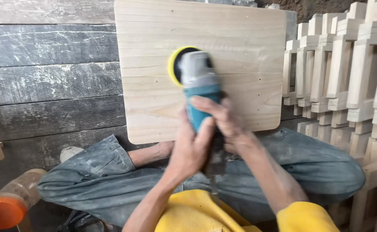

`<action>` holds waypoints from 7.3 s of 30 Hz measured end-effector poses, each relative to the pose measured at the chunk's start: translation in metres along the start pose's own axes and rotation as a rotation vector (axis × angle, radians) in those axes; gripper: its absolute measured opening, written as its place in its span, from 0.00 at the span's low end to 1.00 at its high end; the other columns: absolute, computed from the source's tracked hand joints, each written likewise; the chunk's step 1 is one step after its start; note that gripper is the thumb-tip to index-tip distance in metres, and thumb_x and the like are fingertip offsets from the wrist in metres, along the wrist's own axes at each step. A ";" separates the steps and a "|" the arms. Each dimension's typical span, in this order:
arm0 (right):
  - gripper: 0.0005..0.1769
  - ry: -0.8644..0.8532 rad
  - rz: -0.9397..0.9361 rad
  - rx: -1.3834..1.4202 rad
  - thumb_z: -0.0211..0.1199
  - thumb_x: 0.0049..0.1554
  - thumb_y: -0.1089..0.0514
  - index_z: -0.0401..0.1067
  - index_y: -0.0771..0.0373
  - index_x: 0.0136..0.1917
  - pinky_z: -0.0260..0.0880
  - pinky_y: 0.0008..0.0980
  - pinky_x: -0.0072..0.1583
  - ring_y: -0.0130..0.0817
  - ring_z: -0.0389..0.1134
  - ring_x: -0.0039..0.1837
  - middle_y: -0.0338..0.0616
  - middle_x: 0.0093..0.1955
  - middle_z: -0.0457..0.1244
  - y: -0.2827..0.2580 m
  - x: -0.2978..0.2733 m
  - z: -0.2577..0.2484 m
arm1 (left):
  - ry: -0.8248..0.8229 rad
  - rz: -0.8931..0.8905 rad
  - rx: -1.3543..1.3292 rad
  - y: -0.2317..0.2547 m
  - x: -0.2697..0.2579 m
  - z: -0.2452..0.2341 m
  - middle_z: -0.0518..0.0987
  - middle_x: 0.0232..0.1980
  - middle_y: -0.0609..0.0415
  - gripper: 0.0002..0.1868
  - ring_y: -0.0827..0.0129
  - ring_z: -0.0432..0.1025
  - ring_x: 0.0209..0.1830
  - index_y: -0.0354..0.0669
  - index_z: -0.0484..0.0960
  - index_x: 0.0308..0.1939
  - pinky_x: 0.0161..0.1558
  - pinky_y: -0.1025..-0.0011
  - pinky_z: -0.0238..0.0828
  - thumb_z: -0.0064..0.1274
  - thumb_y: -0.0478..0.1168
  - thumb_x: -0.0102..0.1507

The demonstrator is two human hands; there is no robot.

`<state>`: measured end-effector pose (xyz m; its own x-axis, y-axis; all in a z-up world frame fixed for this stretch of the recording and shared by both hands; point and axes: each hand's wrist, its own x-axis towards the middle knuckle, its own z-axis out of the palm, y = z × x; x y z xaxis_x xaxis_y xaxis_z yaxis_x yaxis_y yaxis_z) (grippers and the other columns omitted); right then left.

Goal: Using a power sander to smooth the surfaces and edges of wooden boards and assembled furniture components.

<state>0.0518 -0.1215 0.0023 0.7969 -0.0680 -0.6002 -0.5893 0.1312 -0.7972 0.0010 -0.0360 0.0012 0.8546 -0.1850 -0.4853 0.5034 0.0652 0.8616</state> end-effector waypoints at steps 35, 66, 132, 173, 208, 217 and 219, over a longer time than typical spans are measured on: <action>0.36 -0.118 -0.010 -0.002 0.78 0.40 0.39 0.80 0.70 0.51 0.79 0.39 0.46 0.42 0.74 0.42 0.53 0.41 0.70 -0.024 0.056 0.070 | 0.204 0.069 0.190 0.020 0.052 -0.062 0.74 0.55 0.29 0.42 0.43 0.75 0.54 0.31 0.50 0.77 0.54 0.48 0.74 0.42 0.61 0.73; 0.23 -0.249 0.057 0.027 0.74 0.39 0.43 0.80 0.61 0.43 0.68 0.33 0.43 0.31 0.66 0.38 0.40 0.37 0.68 -0.055 0.115 0.102 | 0.336 0.203 0.000 0.047 0.091 -0.108 0.77 0.54 0.52 0.26 0.75 0.71 0.54 0.46 0.68 0.60 0.59 0.70 0.73 0.46 0.59 0.68; 0.31 0.077 0.000 -0.261 0.72 0.55 0.43 0.80 0.70 0.61 0.69 0.44 0.63 0.37 0.69 0.57 0.56 0.57 0.71 0.014 -0.051 -0.031 | -0.056 -0.266 0.277 0.017 -0.055 0.008 0.82 0.57 0.27 0.53 0.40 0.76 0.64 0.40 0.53 0.81 0.65 0.41 0.70 0.42 0.71 0.62; 0.29 0.079 -0.017 -0.163 0.69 0.54 0.47 0.75 0.66 0.62 0.73 0.30 0.52 0.27 0.67 0.46 0.40 0.50 0.67 0.081 -0.080 -0.073 | -0.128 -0.167 0.152 -0.020 -0.106 0.013 0.82 0.50 0.26 0.41 0.32 0.77 0.59 0.55 0.47 0.77 0.60 0.40 0.74 0.41 0.64 0.66; 0.24 0.390 0.133 0.118 0.75 0.55 0.45 0.78 0.69 0.51 0.68 0.10 0.50 0.24 0.72 0.36 0.55 0.31 0.66 0.018 -0.082 -0.149 | -0.352 -0.035 0.254 -0.045 -0.047 0.123 0.81 0.49 0.26 0.44 0.32 0.78 0.56 0.44 0.46 0.76 0.62 0.42 0.73 0.35 0.66 0.65; 0.31 -0.052 0.135 -0.110 0.77 0.49 0.45 0.77 0.65 0.60 0.72 0.27 0.57 0.31 0.72 0.47 0.53 0.43 0.69 0.051 -0.079 0.047 | 0.211 -0.293 0.200 -0.022 -0.122 -0.063 0.83 0.41 0.25 0.35 0.32 0.81 0.45 0.51 0.59 0.74 0.47 0.39 0.72 0.45 0.58 0.66; 0.34 -0.170 0.126 -0.185 0.77 0.47 0.45 0.76 0.63 0.63 0.73 0.33 0.59 0.34 0.72 0.51 0.52 0.48 0.70 0.055 -0.079 0.072 | 0.352 -0.262 0.206 -0.018 -0.127 -0.079 0.85 0.41 0.32 0.34 0.43 0.83 0.45 0.57 0.57 0.76 0.46 0.45 0.77 0.42 0.60 0.68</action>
<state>-0.0336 -0.0381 0.0106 0.7174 0.1062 -0.6886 -0.6870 -0.0562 -0.7244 -0.1062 0.0639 0.0351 0.7118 0.1758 -0.6801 0.7019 -0.1410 0.6982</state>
